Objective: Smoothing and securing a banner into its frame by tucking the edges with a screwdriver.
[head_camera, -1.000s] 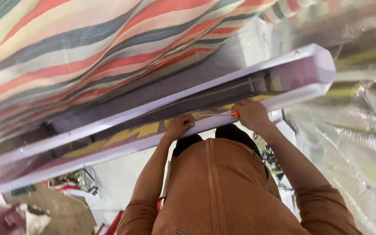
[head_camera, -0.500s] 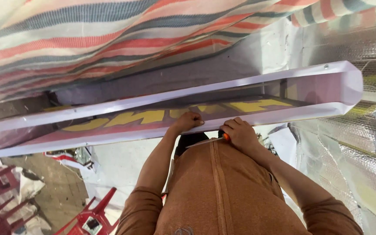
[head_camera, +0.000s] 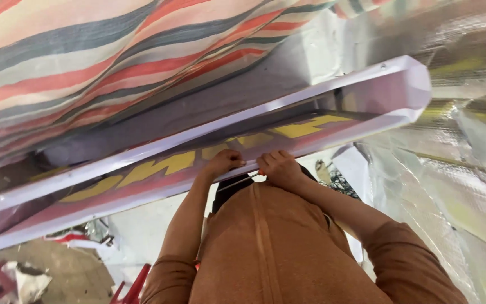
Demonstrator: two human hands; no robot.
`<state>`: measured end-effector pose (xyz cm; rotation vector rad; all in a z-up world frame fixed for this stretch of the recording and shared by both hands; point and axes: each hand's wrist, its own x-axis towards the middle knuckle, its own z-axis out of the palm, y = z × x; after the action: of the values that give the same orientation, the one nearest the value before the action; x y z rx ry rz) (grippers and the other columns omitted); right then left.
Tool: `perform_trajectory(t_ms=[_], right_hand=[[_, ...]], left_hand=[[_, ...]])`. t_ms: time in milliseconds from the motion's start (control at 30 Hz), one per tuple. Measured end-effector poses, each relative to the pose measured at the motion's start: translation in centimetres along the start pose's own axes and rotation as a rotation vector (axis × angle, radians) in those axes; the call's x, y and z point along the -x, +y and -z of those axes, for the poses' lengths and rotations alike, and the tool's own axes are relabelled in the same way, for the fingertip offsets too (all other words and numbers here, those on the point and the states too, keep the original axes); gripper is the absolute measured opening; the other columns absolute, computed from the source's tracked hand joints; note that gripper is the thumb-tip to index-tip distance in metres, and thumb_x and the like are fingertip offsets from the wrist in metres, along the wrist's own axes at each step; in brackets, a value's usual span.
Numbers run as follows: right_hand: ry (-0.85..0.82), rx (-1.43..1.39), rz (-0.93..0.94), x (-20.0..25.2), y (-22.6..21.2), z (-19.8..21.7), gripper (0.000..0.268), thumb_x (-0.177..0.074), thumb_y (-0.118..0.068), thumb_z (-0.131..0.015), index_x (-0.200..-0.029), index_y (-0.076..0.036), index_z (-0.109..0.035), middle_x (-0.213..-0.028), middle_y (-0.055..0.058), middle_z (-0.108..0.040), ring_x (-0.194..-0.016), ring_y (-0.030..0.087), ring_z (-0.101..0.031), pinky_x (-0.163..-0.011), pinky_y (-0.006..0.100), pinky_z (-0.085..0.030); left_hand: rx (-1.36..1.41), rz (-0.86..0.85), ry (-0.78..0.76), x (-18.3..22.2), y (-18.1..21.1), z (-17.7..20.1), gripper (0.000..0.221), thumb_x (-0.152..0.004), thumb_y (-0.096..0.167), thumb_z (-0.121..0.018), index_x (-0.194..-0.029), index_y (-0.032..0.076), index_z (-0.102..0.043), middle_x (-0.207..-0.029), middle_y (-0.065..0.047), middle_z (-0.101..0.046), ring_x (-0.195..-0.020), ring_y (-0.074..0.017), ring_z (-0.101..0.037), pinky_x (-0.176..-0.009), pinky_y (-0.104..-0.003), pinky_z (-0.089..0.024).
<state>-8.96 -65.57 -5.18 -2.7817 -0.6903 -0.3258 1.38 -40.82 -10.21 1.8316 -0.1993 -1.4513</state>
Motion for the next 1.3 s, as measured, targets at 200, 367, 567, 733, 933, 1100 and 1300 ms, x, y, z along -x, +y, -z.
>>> perform_trajectory(t_ms=[200, 367, 567, 733, 933, 1100, 1300], right_hand=[[-0.072, -0.037, -0.046, -1.0, -0.1, 0.5, 0.022, -0.088, -0.038, -0.069, -0.09, -0.016, -0.069, -0.087, 0.005, -0.07, -0.07, 0.023, -0.068, -0.068, 0.038, -0.054], [-0.106, -0.055, -0.033, -1.1, 0.2, 0.5, 0.023, -0.092, -0.037, -0.067, -0.089, -0.014, -0.07, -0.084, 0.004, -0.07, -0.067, 0.022, -0.068, -0.064, 0.037, -0.053], [-0.194, -0.14, 0.045, 1.2, 1.5, -1.2, 0.02, -0.089, -0.033, -0.059, -0.097, -0.019, -0.07, -0.095, 0.002, -0.071, -0.088, 0.024, -0.071, -0.076, 0.041, -0.056], [-0.1, -0.03, 0.151, 2.0, 3.9, -1.9, 0.014, -0.084, -0.023, -0.059, -0.096, -0.022, -0.068, -0.093, -0.003, -0.069, -0.082, 0.019, -0.07, -0.07, 0.034, -0.056], [-0.174, -0.019, 0.172, 1.3, 5.4, 0.1, 0.019, -0.078, -0.027, -0.067, -0.097, -0.025, -0.067, -0.09, -0.004, -0.068, -0.081, 0.019, -0.071, -0.066, 0.033, -0.057], [-0.141, 0.029, 0.205, 1.1, 6.7, 0.0, 0.023, -0.073, -0.032, -0.069, -0.096, -0.028, -0.066, -0.089, -0.006, -0.068, -0.081, 0.018, -0.07, -0.064, 0.032, -0.055], [-0.279, -0.046, 0.103, 0.9, 6.5, 0.9, 0.024, -0.079, -0.035, -0.068, -0.1, -0.025, -0.07, -0.097, -0.004, -0.073, -0.089, 0.023, -0.072, -0.073, 0.037, -0.058]], left_hand=[[0.051, 0.024, -0.105, -0.5, -0.7, 0.8, 0.019, -0.093, 0.031, -0.072, -0.091, 0.012, -0.077, -0.085, -0.003, -0.071, -0.084, -0.0211, -0.063, -0.079, -0.034, -0.049], [-0.223, 0.043, -0.048, 1.1, 2.5, 1.1, 0.031, -0.094, 0.039, -0.069, -0.106, 0.012, -0.077, -0.104, -0.01, -0.075, -0.102, -0.0303, -0.068, -0.089, -0.041, -0.052], [-0.566, -0.334, 0.999, 6.0, -1.7, -2.8, 0.017, -0.094, 0.028, -0.07, -0.11, 0.027, -0.076, -0.108, 0.003, -0.071, -0.105, -0.0218, -0.069, -0.095, -0.037, -0.053], [-0.786, -0.413, 1.252, 10.4, -2.8, -8.8, 0.034, -0.098, 0.017, -0.066, -0.13, 0.009, -0.07, -0.141, -0.012, -0.063, -0.133, -0.0368, -0.057, -0.114, -0.058, -0.039], [-0.636, -0.266, 1.352, 10.3, -2.4, -9.0, 0.042, -0.095, 0.031, -0.071, -0.131, 0.009, -0.067, -0.131, -0.012, -0.065, -0.131, -0.037, -0.057, -0.116, -0.055, -0.039], [-0.898, -0.373, 1.171, 7.6, -2.6, -6.5, 0.056, -0.078, 0.068, -0.072, -0.089, 0.014, -0.062, -0.085, -0.004, -0.057, -0.082, -0.0278, -0.063, -0.084, -0.045, -0.052], [-0.835, -0.379, 1.081, 7.5, -1.5, -5.4, 0.065, -0.081, 0.076, -0.063, -0.081, 0.011, -0.06, -0.079, -0.009, -0.063, -0.075, -0.032, -0.068, -0.07, -0.045, -0.054]])
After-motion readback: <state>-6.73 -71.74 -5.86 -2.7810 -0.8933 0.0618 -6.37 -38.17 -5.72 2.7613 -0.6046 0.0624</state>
